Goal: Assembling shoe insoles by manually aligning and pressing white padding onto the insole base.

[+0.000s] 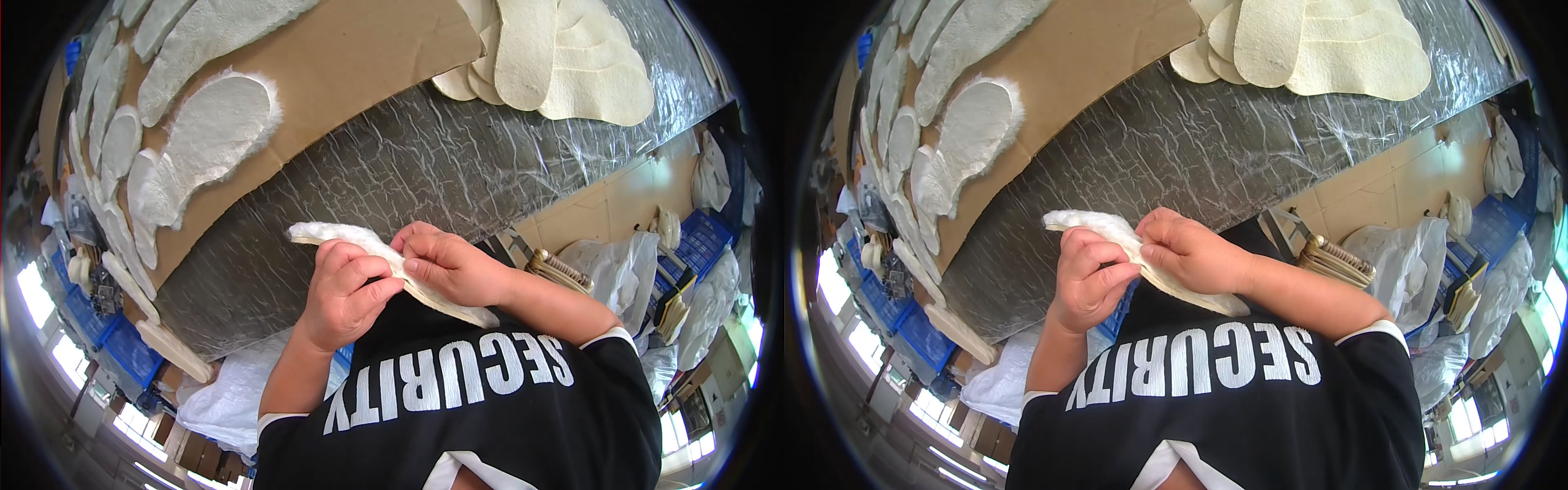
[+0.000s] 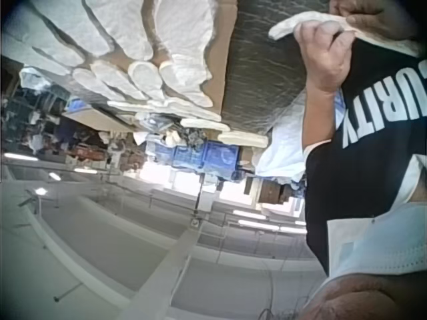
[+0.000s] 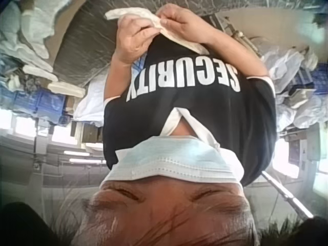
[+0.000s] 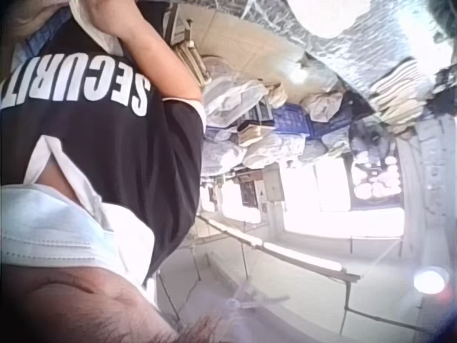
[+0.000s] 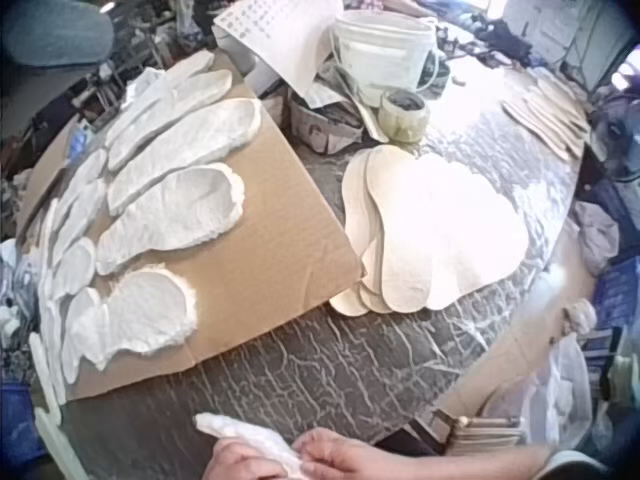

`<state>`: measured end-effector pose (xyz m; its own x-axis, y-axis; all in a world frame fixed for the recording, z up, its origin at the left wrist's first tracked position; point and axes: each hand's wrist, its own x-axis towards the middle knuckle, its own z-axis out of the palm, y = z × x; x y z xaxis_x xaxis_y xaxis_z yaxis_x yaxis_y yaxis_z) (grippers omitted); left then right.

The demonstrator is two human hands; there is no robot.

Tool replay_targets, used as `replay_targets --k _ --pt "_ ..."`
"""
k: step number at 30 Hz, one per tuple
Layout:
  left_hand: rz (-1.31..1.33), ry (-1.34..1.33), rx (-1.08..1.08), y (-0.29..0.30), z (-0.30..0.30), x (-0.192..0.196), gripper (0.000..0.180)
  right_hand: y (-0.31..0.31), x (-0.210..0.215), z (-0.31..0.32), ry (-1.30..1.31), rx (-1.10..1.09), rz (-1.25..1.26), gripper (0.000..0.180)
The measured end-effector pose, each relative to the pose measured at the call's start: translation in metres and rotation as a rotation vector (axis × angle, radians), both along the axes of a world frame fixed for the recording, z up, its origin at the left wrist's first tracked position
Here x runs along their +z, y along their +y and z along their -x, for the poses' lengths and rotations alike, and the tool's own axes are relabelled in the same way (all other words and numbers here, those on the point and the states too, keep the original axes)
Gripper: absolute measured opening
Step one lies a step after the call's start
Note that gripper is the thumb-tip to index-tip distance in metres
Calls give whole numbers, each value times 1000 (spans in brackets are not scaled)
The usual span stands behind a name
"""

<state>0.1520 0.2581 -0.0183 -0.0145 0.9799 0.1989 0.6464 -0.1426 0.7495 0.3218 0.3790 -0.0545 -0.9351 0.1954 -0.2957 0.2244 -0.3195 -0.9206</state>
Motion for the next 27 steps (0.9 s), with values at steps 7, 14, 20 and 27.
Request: replay_targets --k 7,14,20,27 --pt "39 -40 -33 3 4 5 25 -9 0 -6 -153 -77 230 20" --pt "100 -47 -38 8 4 9 24 -11 0 -4 -147 -98 312 22" --pt "149 -64 -9 10 2 11 21 -11 -3 -4 -40 -63 170 21" --pt "149 -92 2 9 2 9 22 -11 2 -3 6 -73 156 23"
